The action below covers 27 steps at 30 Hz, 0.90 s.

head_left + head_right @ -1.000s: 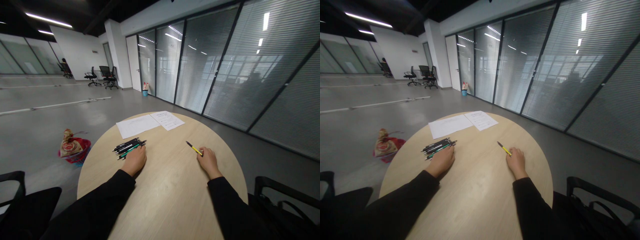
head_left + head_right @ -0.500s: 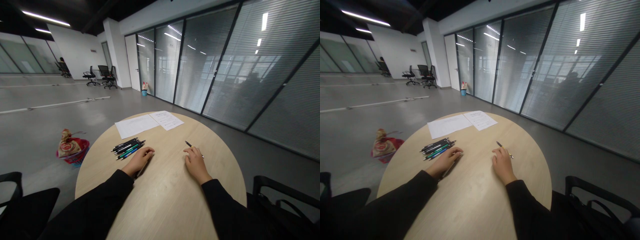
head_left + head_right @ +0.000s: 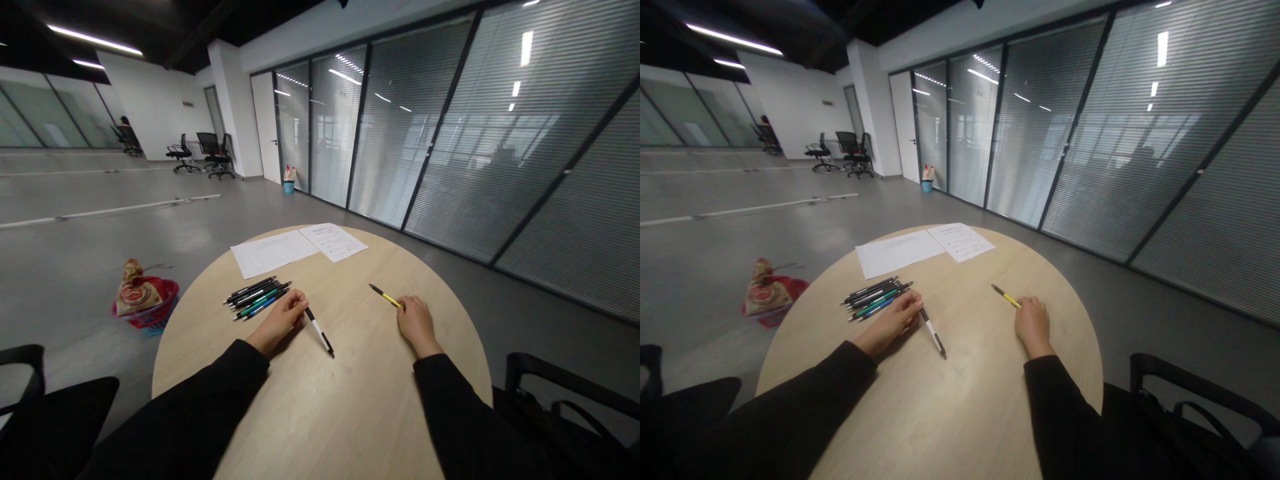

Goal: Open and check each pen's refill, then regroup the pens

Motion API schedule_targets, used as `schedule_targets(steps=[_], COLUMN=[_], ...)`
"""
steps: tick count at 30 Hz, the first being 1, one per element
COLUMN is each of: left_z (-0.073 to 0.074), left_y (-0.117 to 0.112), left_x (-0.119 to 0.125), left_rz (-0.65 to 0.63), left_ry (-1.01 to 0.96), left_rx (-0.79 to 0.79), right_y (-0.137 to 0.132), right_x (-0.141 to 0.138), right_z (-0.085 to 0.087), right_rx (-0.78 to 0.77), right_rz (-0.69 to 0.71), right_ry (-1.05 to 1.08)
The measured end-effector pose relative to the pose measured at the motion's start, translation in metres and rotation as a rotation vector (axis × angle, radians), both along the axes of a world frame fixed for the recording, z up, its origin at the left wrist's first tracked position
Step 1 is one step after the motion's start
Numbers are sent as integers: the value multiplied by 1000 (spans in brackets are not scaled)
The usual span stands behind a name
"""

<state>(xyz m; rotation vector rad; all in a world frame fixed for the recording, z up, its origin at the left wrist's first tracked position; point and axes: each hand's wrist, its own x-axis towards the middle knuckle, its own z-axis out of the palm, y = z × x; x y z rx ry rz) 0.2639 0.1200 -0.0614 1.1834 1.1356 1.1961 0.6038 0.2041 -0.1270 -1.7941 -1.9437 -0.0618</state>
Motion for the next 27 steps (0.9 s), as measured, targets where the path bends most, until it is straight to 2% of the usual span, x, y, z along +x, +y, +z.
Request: schedule_targets(steps=[5,7,10,13,16,20,27], left_z=[1,3,6,8,8,3,-5], left_y=[0,0,-2,-4,-6,-5,-2], left_x=[1,2,4,7,9,10,8], left_rz=[7,-13,-45,-59,-81,-131,-159], left_ry=[-71,-89,-100,-113,-120,-104,-14], left_rx=[-7,-9,3,-11,-27,-15,47], right_y=[-3,-8,-20,-34,-47,-57,-56], right_x=[-4,-11,-28,-50,-68,-79,-76], right_z=[5,11,22,28,31,35,34], right_rx=[41,93,106,-46,-147,-225,-211], right_rz=[-17,25,239,467,571,615,575], right_ry=[66,139,321,509,583,626,645])
